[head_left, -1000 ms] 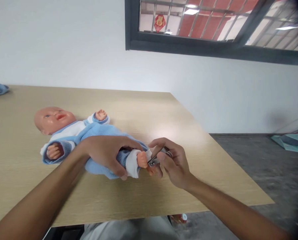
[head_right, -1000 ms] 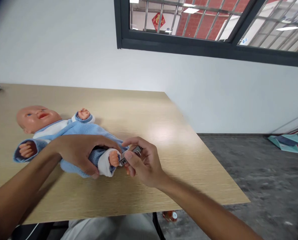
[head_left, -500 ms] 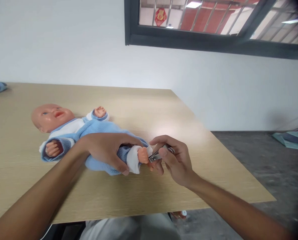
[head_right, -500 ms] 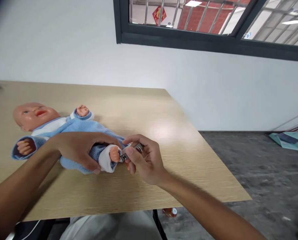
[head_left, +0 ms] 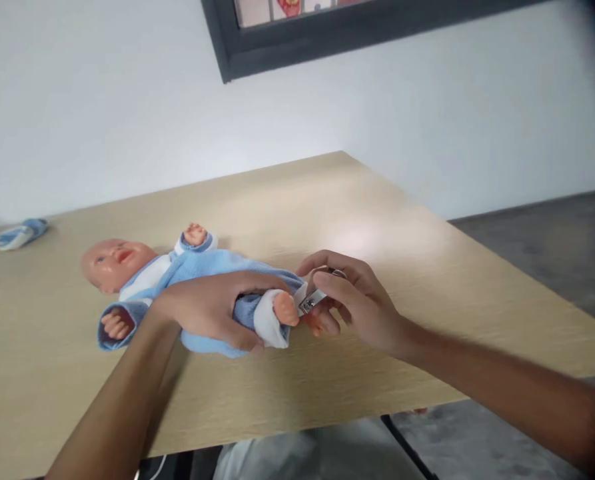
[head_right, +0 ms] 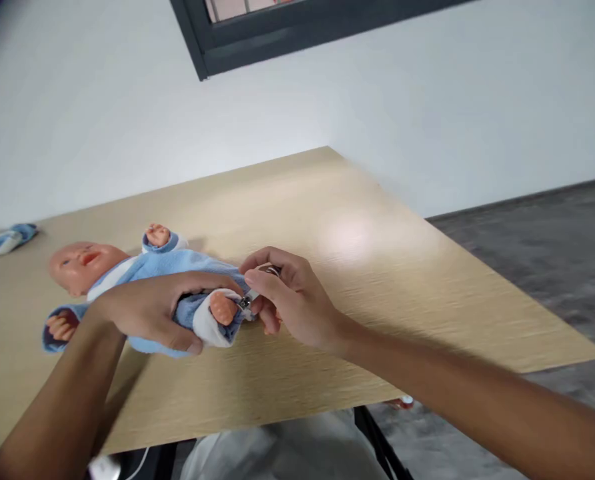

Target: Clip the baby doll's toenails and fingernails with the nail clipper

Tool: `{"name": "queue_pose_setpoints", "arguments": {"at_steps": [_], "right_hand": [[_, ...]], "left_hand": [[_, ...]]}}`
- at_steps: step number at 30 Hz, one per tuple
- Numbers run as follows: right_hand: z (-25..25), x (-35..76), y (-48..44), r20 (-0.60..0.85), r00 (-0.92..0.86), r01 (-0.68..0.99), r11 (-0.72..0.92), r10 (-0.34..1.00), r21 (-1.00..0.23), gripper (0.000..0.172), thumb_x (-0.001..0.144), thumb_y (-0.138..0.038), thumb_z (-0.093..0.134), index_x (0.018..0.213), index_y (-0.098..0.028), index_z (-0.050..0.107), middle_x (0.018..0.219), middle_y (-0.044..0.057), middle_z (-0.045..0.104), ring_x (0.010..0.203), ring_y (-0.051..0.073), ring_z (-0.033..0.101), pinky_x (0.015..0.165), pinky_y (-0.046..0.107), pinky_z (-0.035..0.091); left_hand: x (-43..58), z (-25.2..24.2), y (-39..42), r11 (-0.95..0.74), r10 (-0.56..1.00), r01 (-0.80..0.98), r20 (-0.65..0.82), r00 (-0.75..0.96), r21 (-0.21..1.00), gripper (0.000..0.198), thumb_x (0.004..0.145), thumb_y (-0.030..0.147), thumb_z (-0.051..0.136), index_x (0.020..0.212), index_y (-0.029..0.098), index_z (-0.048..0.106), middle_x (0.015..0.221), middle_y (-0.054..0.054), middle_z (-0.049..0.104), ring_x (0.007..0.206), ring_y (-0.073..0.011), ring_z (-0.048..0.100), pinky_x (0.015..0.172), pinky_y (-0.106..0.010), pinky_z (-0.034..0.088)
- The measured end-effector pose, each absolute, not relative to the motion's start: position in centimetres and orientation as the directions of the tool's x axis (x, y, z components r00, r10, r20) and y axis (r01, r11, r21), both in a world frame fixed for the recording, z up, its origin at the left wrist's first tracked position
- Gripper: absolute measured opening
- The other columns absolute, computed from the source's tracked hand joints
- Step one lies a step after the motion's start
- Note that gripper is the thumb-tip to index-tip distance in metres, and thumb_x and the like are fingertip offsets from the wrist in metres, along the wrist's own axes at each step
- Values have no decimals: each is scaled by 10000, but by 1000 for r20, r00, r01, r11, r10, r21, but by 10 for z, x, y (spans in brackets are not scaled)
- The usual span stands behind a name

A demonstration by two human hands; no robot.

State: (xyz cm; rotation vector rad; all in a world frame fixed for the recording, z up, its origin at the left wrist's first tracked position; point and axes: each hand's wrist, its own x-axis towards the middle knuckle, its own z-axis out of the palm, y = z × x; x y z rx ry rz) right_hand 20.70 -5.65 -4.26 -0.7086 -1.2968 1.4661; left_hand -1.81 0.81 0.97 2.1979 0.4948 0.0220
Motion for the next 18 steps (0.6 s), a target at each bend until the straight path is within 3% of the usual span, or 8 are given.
{"name": "queue_pose_setpoints", "arguments": {"at_steps": [3, 10, 18], "right_hand": [[-40, 210, -56, 143, -336, -340, 22, 931, -940, 211, 870, -378, 606, 955, -187, 577, 581, -44, 602, 380, 82, 489, 404, 210, 408], [-41, 212, -57, 24, -344, -395, -121, 939, -911, 145, 800, -328, 569, 858, -204, 522, 581, -63, 573, 386, 62, 439, 383, 186, 350], [-45, 214, -58, 4, -372, -380, -148, 928, -913, 103, 758, -239, 590, 743, -206, 493, 443, -105, 470, 437, 75, 475, 416, 173, 361]], "left_hand": [[-17, 8, 9, -544, 379, 359, -160, 912, 758, 731, 713, 312, 826, 1384, 312, 537, 1316, -31, 633, 1147, -258, 617, 985, -330, 505], [-20, 6, 9, -592, 407, 438, -218, 887, 676, 763, 728, 456, 813, 1412, 336, 497, 1315, -47, 631, 1154, -284, 613, 961, -376, 530], [-19, 3, 9, -542, 383, 390, -195, 903, 744, 771, 740, 409, 810, 1434, 325, 485, 1214, -58, 643, 1266, -319, 534, 1109, -483, 429]]}}
